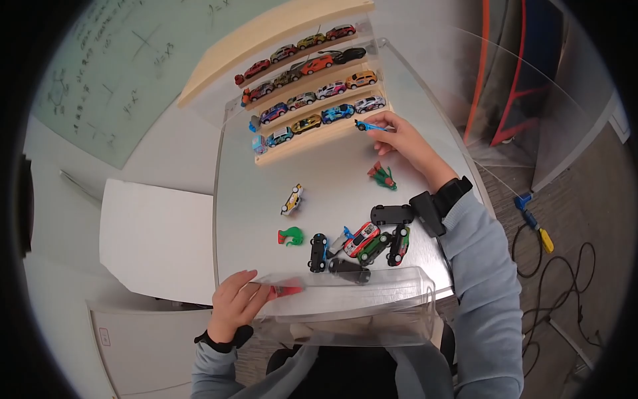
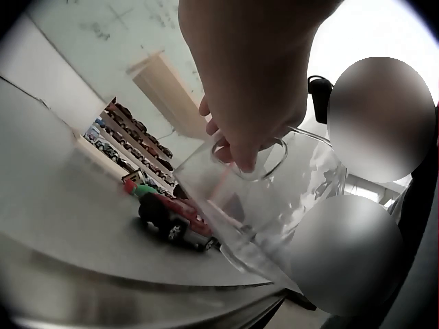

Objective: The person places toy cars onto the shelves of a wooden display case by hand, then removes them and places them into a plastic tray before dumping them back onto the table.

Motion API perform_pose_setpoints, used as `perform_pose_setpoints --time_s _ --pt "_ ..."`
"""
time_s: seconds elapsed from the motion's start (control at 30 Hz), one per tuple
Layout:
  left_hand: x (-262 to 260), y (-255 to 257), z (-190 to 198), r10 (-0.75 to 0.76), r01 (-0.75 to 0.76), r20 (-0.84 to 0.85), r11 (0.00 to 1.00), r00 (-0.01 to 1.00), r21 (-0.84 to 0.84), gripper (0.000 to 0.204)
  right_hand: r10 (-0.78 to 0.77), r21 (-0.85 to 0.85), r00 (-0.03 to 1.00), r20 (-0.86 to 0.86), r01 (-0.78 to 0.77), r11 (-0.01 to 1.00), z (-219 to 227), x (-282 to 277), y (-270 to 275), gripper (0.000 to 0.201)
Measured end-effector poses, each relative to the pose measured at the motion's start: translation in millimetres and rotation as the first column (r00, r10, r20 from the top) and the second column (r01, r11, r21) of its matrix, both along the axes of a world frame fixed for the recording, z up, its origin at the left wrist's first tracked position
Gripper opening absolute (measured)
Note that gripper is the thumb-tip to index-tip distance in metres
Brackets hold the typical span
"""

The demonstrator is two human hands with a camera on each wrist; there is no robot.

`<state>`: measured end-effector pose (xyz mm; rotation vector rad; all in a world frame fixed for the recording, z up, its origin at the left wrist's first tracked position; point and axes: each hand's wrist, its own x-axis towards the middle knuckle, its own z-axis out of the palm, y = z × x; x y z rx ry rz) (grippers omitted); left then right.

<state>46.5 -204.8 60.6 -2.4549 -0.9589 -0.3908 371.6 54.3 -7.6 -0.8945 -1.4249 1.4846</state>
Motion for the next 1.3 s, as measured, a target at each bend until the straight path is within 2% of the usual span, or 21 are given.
perform_pose_setpoints --time_s 0.03,0.1,0.3,0.43,0.53,0.6,0.7,0.8,0.9,1.0,1.23,1.3 --pt "0 4 0 0.002 -0.002 0.001 1.000 1.000 -0.002 0.023 0.002 -0.002 1.000 0.001 -0.002 1.000 -1 0 0 0.035" --pt "2 10 -1 -0.015 0.016 0.006 0.989 1.000 -0.146 0.015 0.001 -0.014 1.000 -0.008 -0.001 1.000 1 0 0 0.035" --pt "13 -11 -7 0.027 -0.010 0.052 0.953 0.998 -0.304 0.018 0.008 -0.017 1.000 -0.014 -0.009 1.000 -2 1 3 0.035" --pt "10 -19 -8 0.018 0.000 0.056 0.954 0.998 -0.299 0.015 0.008 -0.018 1.000 -0.008 -0.008 1.000 -3 1 3 0.035" --pt "-4 -24 -14 0.000 0.038 0.137 0.963 0.991 -0.269 0.016 0.016 -0.021 1.000 0.016 -0.015 1.000 -3 2 4 0.035" --pt "-11 -25 -16 0.028 0.051 0.261 0.955 0.965 -0.293 0.017 0.008 -0.009 1.000 0.014 -0.008 1.000 -3 1 3 0.035" --pt "-10 -24 -13 0.064 0.018 0.311 0.967 0.948 -0.256 0.016 0.011 -0.021 1.000 0.008 -0.011 1.000 -3 1 3 0.035" --pt "-8 -18 -12 0.100 -0.032 0.295 0.973 0.950 -0.227 0.015 -0.003 -0.015 1.000 0.007 0.003 1.000 -4 1 3 0.034" --pt "-5 -19 3 0.080 -0.020 0.320 0.982 0.944 -0.185 0.013 0.005 -0.027 1.000 0.006 -0.005 1.000 -4 2 4 0.034" --pt "2 -29 11 0.085 -0.014 0.316 0.976 0.945 -0.219 0.012 -0.001 -0.036 1.000 0.011 0.002 0.999 -5 1 5 0.034" --pt "-4 -40 -30 0.183 -0.059 0.396 0.951 0.900 -0.304 0.008 0.003 -0.028 1.000 0.019 -0.003 1.000 -4 1 4 0.033" --pt "-6 -31 -35 0.182 -0.122 0.224 0.959 0.957 -0.257 0.015 0.006 -0.033 1.000 0.020 -0.005 0.999 -1 -1 4 0.033"
